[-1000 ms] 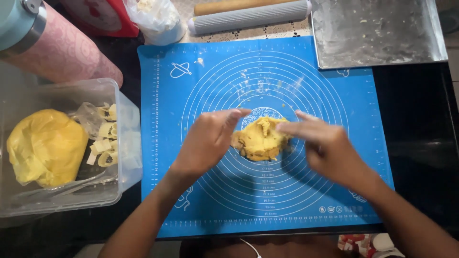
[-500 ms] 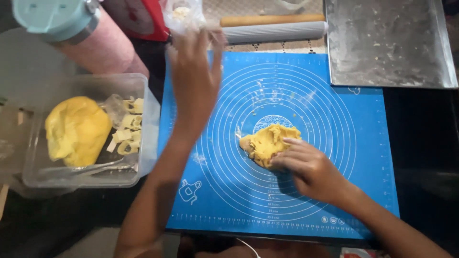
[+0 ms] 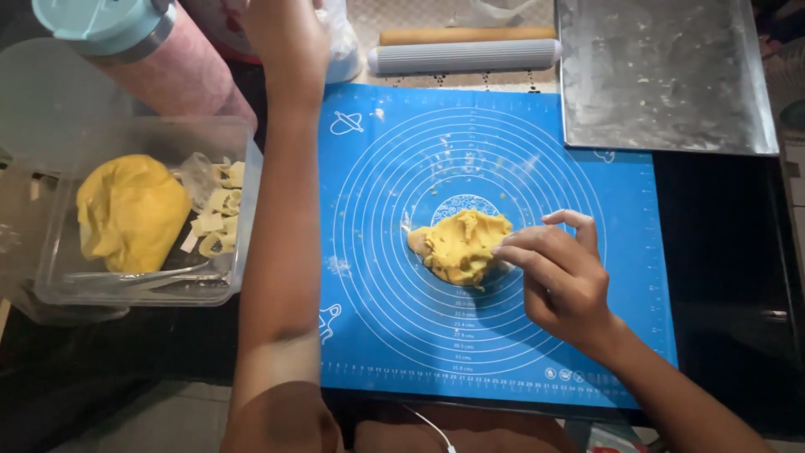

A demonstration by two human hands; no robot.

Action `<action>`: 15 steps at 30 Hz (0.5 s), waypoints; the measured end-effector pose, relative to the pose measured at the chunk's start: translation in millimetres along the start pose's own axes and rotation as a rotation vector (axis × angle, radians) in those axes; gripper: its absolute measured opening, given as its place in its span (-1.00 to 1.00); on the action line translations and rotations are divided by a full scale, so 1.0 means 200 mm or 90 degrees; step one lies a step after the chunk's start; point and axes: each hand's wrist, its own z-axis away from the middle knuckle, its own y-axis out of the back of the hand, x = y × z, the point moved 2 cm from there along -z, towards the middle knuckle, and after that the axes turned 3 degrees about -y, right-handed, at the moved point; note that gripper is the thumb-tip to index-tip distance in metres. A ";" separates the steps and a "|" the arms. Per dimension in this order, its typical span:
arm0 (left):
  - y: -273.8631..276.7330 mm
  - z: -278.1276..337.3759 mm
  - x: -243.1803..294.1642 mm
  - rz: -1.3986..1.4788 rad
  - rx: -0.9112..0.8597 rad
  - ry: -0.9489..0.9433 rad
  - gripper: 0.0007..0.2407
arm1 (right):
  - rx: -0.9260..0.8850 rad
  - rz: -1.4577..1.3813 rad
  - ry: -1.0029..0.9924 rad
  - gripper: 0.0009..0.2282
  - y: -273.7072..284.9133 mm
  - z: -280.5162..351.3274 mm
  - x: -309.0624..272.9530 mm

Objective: Kneading a small portion of yellow dough on a blue silicone mat.

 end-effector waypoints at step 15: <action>0.69 -0.05 0.39 0.189 -0.039 -0.074 -0.86 | 0.019 0.045 -0.046 -0.70 0.03 -0.02 0.09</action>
